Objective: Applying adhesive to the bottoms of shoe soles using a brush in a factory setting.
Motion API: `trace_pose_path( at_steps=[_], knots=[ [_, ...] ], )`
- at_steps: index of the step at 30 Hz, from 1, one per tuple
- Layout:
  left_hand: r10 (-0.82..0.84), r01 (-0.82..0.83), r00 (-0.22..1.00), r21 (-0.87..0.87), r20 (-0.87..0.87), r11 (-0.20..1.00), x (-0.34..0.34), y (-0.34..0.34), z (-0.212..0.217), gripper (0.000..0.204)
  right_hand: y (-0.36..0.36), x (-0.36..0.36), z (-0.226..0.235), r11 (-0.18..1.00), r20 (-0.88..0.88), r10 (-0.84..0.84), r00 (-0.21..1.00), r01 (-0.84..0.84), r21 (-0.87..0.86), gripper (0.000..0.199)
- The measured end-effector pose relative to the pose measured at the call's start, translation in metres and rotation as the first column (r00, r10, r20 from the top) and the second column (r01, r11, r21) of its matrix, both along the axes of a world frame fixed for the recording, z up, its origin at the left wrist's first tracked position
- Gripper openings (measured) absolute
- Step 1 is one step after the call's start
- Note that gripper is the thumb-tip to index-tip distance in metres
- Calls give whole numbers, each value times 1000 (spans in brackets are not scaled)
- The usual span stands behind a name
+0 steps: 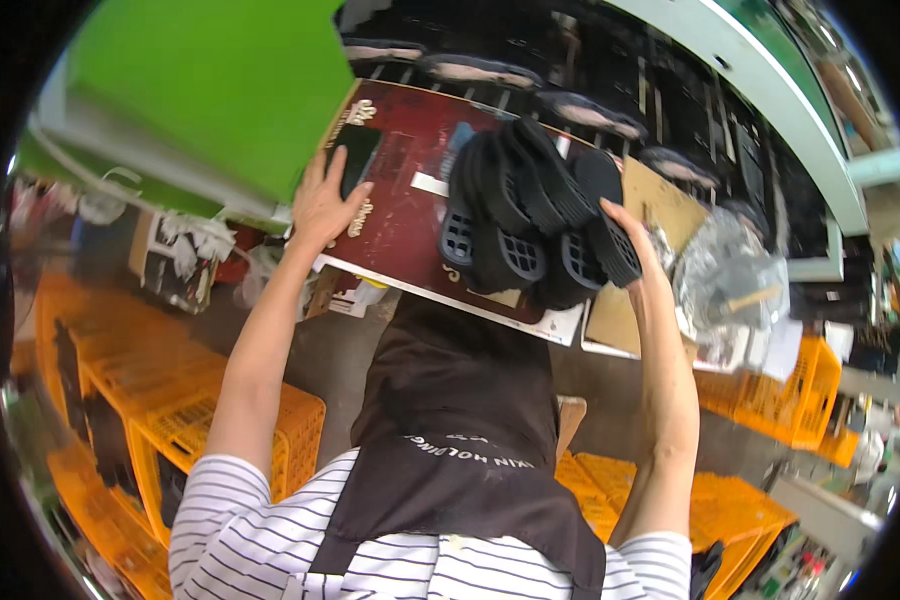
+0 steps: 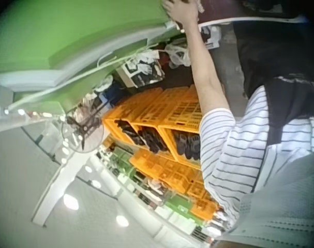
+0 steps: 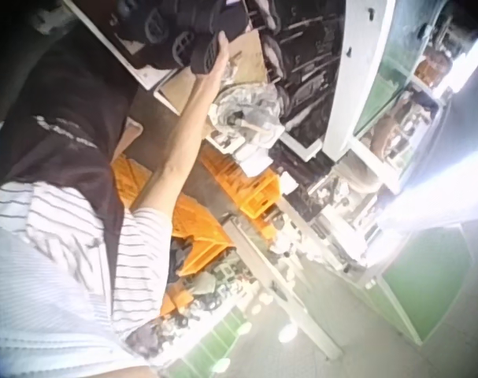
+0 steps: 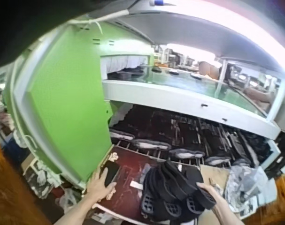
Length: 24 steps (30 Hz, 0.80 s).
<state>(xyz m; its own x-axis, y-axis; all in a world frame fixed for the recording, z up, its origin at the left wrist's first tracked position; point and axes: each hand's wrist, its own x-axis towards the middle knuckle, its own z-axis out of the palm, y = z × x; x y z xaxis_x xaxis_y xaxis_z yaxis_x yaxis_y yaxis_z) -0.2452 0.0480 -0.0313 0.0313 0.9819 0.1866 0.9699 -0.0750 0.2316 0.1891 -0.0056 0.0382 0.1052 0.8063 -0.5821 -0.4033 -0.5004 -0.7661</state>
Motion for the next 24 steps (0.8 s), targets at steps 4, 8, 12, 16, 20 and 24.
trace_pose_path(
  at_steps=[4,8,12,16,20,24],
  knots=[
    [37,-37,998,-15,-49,999,14,0,4,72,9,6,-11,988,10,141,990,-140,-63,29],
    [-32,140,589,-62,807,988,92,-3,46,67,11,13,-34,980,-114,189,975,-195,-43,33],
    [145,361,269,-239,952,901,133,17,10,69,1,-18,-7,996,-57,58,997,-62,-70,33],
    [321,394,264,-405,910,825,154,4,48,103,-9,-21,0,989,-100,77,992,-89,-119,32],
    [279,436,161,-322,947,840,135,4,55,101,-7,-52,14,984,-160,97,982,-118,-130,33],
    [293,480,162,-335,942,811,102,18,70,100,-1,-84,14,983,-245,7,970,-52,-175,29]
  ],
)
